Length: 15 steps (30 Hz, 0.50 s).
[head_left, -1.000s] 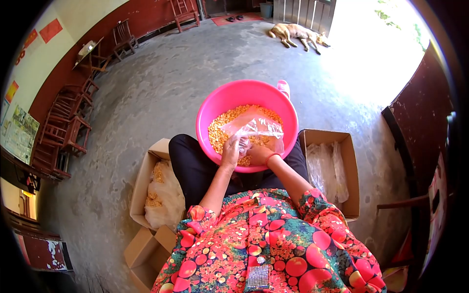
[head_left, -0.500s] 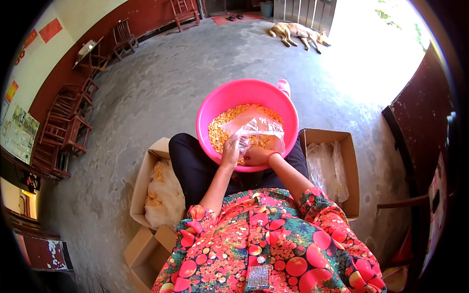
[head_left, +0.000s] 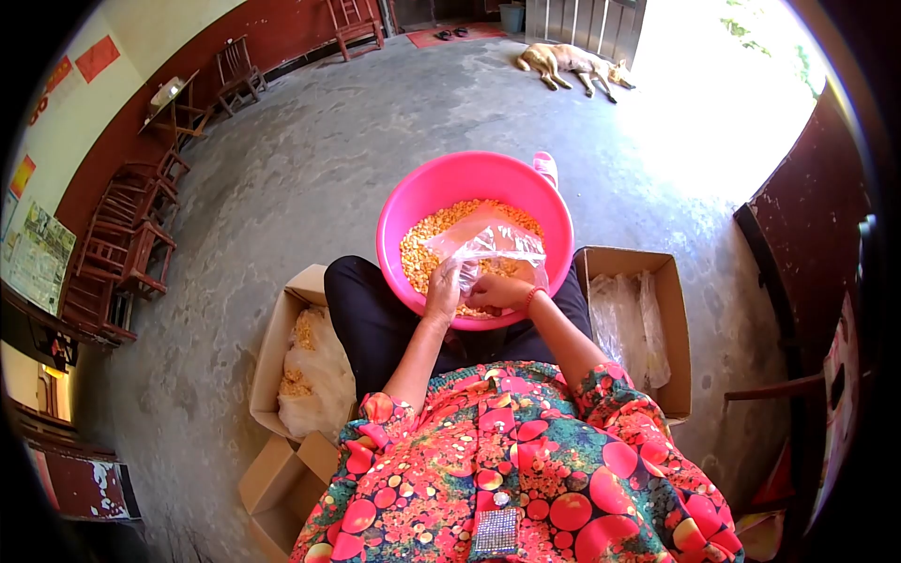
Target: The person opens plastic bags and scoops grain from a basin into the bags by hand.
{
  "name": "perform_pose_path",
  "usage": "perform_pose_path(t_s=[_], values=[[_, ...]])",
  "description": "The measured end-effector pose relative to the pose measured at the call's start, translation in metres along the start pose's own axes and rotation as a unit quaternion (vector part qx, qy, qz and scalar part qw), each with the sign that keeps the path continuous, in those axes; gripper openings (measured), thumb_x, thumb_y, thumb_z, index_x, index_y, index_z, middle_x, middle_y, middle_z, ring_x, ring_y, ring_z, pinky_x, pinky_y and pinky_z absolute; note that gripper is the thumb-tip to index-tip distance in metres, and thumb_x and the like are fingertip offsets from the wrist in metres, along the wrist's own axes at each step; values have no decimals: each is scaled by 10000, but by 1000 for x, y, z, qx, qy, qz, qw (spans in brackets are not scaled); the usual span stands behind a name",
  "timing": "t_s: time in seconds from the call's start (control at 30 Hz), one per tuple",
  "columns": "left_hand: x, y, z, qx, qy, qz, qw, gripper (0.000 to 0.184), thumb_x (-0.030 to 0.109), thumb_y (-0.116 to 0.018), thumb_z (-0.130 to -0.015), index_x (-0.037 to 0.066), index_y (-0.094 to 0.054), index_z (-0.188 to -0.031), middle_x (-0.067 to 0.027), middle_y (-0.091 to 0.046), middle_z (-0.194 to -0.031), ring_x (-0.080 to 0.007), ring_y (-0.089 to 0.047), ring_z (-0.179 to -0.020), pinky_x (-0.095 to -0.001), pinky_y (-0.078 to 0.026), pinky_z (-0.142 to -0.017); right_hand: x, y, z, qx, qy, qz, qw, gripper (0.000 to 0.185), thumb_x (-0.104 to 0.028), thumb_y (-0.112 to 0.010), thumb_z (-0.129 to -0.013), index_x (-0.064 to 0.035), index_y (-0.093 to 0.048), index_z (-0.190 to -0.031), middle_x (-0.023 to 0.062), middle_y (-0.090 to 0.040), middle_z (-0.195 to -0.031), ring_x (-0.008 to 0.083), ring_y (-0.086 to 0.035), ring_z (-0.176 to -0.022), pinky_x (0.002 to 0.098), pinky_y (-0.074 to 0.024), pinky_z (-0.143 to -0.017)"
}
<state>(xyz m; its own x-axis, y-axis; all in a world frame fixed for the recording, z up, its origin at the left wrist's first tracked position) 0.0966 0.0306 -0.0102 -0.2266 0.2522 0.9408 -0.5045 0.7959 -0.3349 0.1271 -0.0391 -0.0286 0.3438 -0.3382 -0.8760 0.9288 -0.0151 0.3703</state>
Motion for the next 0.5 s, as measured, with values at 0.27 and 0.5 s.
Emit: perform_pose_path(t_s=[0.27, 0.5], values=[[-1, 1, 0, 10, 4, 28, 1000, 240, 182, -391, -854, 6, -554, -852, -45, -565, -733, -99, -534, -608, -200, -432, -524, -3, 3, 10, -26, -24, -253, 967, 185, -234, -516, -794, -63, -483, -732, -23, -406, -521, 63, -408, -445, 198, -345, -422], [2, -1, 1, -4, 1, 14, 1000, 259, 184, -366, -863, 6, -553, -860, -38, -562, -708, -88, -519, -574, -194, -413, -484, -20, 13, 26, 79, -71, -316, 943, 132, -183, -467, -764, -54, -495, -761, -13, -415, -527, 62, -385, -421, 192, -290, -353]])
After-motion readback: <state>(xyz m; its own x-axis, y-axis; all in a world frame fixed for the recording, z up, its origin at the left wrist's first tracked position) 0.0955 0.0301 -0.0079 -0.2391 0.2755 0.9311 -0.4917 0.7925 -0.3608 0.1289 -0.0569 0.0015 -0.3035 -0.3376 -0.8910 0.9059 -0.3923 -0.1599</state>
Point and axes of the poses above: each hand's wrist, its own z-axis away from the middle knuckle, its own y-axis out of the back of the hand, x = y × z, the point moved 9 cm from there along -z, towards the middle knuckle
